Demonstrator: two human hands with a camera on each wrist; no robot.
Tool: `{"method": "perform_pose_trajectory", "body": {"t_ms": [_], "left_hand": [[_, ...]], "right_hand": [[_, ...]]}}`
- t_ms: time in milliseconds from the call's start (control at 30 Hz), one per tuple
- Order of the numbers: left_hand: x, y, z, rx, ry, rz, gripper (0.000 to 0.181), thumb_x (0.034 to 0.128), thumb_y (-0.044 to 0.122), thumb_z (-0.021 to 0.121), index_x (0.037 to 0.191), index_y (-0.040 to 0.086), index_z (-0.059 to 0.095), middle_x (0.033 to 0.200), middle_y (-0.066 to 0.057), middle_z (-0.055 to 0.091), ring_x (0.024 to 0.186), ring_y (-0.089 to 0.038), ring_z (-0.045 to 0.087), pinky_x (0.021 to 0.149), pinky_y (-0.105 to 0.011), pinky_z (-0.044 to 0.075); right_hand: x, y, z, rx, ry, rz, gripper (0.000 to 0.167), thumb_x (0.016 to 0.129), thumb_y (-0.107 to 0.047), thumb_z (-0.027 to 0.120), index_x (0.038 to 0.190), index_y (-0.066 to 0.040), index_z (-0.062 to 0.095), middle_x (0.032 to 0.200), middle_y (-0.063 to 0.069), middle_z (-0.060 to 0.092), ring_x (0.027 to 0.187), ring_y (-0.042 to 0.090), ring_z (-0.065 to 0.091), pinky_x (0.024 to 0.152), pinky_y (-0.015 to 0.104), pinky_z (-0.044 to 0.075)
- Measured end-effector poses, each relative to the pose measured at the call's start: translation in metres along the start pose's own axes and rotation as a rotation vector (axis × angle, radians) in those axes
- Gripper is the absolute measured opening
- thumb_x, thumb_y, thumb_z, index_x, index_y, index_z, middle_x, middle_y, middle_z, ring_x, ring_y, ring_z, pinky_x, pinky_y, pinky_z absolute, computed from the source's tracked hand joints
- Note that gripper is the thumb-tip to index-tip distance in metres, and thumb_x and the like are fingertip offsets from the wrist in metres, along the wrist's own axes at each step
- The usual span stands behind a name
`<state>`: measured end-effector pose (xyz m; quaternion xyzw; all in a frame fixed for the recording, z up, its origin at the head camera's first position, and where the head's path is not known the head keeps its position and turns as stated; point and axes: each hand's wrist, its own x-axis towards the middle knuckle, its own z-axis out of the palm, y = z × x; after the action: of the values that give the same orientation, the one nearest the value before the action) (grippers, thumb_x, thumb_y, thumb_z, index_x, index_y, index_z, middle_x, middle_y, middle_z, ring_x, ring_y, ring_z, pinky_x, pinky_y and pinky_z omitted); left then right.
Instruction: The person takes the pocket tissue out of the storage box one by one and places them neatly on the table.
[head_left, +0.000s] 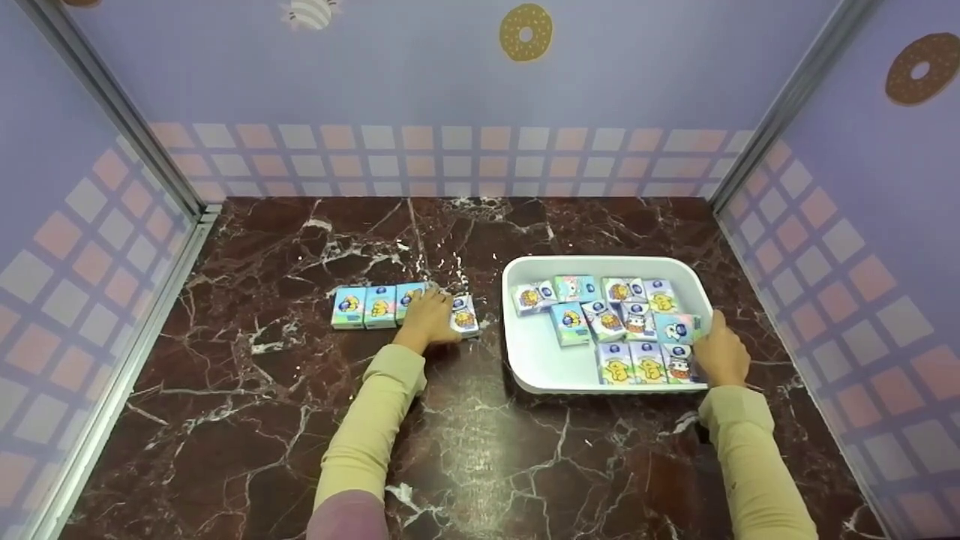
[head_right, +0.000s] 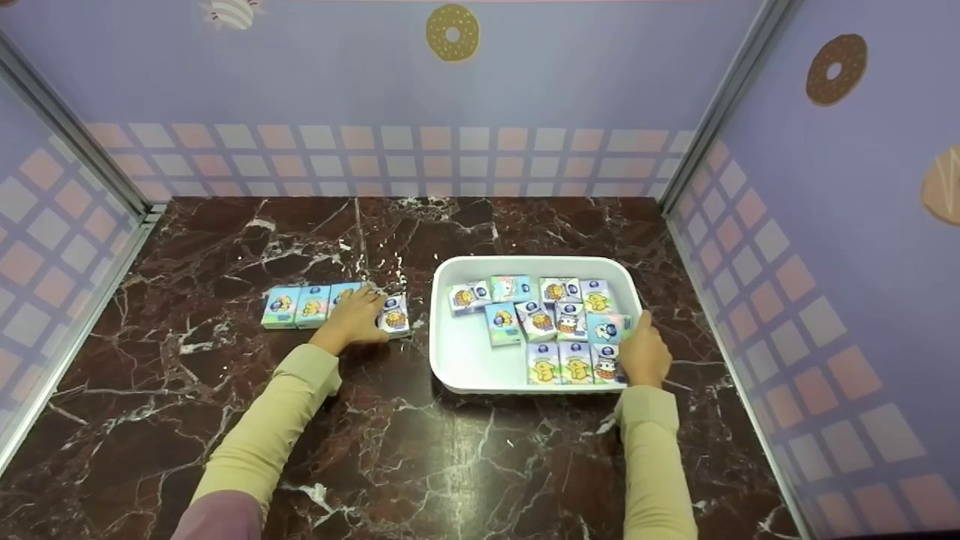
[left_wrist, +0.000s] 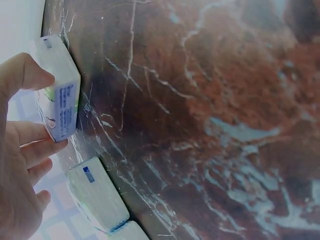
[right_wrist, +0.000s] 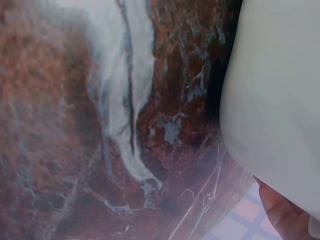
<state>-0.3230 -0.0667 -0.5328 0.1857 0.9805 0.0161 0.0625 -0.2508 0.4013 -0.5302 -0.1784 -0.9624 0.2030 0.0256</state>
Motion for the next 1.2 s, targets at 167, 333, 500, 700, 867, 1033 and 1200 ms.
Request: {"method": "perform_pose_trajectory", "body": {"t_ms": [167,333,500,700,867,1033,1200], "left_hand": [[0.002,-0.001,-0.002,0.029,-0.014,-0.039,0.075,0.0672,0.047,0.062,0.127,0.005,0.046,0.132,-0.010,0.046,0.133,-0.028,0.024,0.107,-0.049,0.019],[0.002,-0.005,-0.003,0.032,0.000,-0.065,0.071,0.0688,0.044,0.059,0.127,0.005,0.046,0.133,-0.010,0.045,0.133,-0.028,0.022,0.107,-0.050,0.018],[0.003,-0.007,-0.005,0.035,0.029,-0.085,0.073,0.0673,0.046,0.060,0.126,0.005,0.047,0.131,-0.010,0.047,0.133,-0.028,0.023,0.107,-0.050,0.018],[0.005,-0.009,-0.005,0.038,0.036,-0.109,0.068,0.0675,0.042,0.060,0.123,0.004,0.049,0.130,-0.009,0.048,0.133,-0.028,0.022,0.107,-0.050,0.017],[0.007,-0.010,-0.007,0.052,0.007,-0.138,0.070,0.0676,0.039,0.059,0.127,0.004,0.046,0.131,-0.007,0.047,0.134,-0.028,0.021,0.108,-0.049,0.016],[0.009,-0.012,-0.007,0.072,0.002,-0.145,0.071,0.0681,0.039,0.058,0.128,0.003,0.044,0.131,-0.009,0.046,0.133,-0.029,0.022,0.107,-0.049,0.016],[0.008,-0.014,-0.005,0.078,-0.009,-0.147,0.071,0.0707,0.037,0.056,0.131,0.004,0.040,0.135,-0.009,0.042,0.134,-0.030,0.019,0.107,-0.050,0.016]], "right_hand": [[0.000,0.000,0.000,-0.001,-0.003,0.004,0.049,0.086,-0.013,0.040,0.131,-0.001,0.028,0.107,0.031,0.053,0.090,0.048,0.053,0.065,0.056,0.041],[0.000,0.000,-0.001,0.002,-0.004,-0.006,0.049,0.087,-0.013,0.038,0.132,0.000,0.026,0.107,0.032,0.052,0.090,0.049,0.052,0.065,0.057,0.040],[-0.001,0.002,-0.001,0.002,0.026,-0.058,0.050,0.085,-0.012,0.041,0.131,0.000,0.028,0.102,0.032,0.054,0.081,0.048,0.054,0.056,0.053,0.041],[-0.002,0.001,-0.002,0.001,0.029,-0.057,0.048,0.084,-0.012,0.041,0.129,0.000,0.030,0.100,0.032,0.055,0.080,0.048,0.054,0.056,0.054,0.040],[-0.001,0.001,-0.001,0.004,0.027,-0.040,0.046,0.084,-0.013,0.039,0.127,-0.001,0.031,0.100,0.031,0.055,0.081,0.047,0.054,0.058,0.054,0.040],[0.000,0.002,-0.001,0.008,0.012,-0.030,0.048,0.084,-0.013,0.037,0.130,-0.001,0.029,0.101,0.031,0.054,0.082,0.046,0.054,0.058,0.053,0.040],[0.000,0.002,-0.001,0.008,0.011,-0.034,0.048,0.085,-0.013,0.037,0.130,-0.001,0.028,0.102,0.031,0.054,0.082,0.046,0.054,0.058,0.053,0.040]]}}
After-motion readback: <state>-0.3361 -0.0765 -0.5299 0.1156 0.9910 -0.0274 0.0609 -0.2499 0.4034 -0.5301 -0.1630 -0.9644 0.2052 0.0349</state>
